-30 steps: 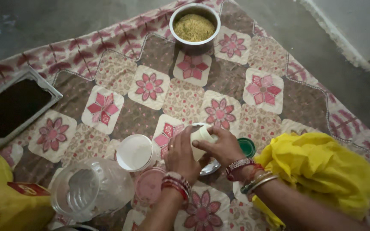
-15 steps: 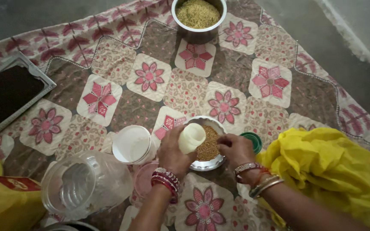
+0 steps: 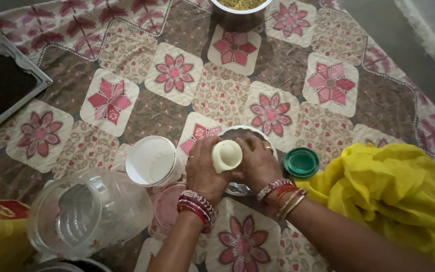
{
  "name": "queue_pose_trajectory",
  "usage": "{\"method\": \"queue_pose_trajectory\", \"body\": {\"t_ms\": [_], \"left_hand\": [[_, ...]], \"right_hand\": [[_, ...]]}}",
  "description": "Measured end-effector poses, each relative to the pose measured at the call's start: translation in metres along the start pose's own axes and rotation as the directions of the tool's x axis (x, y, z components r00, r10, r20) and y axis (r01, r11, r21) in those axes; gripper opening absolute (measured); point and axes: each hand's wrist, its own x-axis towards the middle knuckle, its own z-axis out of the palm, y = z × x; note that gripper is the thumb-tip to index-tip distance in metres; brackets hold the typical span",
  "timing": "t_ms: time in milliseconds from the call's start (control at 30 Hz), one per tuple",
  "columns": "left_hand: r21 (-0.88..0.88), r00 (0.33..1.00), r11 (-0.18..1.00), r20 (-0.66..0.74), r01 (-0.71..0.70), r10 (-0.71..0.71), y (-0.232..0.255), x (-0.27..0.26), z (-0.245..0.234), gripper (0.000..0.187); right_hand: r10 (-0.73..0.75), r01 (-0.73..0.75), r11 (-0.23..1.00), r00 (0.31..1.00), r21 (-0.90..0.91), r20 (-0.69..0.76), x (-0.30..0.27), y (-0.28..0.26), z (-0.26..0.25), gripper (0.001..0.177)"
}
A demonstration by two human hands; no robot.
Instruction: The person wipes the exterior and interior of several small plastic containers with a yellow cloth, then transfers granular contents from a metal plate into one container and secures its lid. The person handles multiple containers and a cloth on a patterned floor mat.
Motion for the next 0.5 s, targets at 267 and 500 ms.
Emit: {"method": "queue_pose_trajectory", "body": {"t_ms": [267, 500], "left_hand": [[-0.007, 0.999, 1.0, -0.021, -0.026, 0.026, -0.004, 0.001, 0.001, 0.059], [-0.085, 1.0, 0.996, -0.011, -0.019, 0.019, 0.001, 0.002, -0.002, 0.054]], "right_hand": [[-0.151, 0.186, 0.968, 0.968, 0.167, -0.2, 0.018, 0.028, 0.039, 0.03], [0.357, -0.394, 0.843, 0.919, 0.368, 0.166, 0.048, 0.061, 0.041, 0.028]]}}
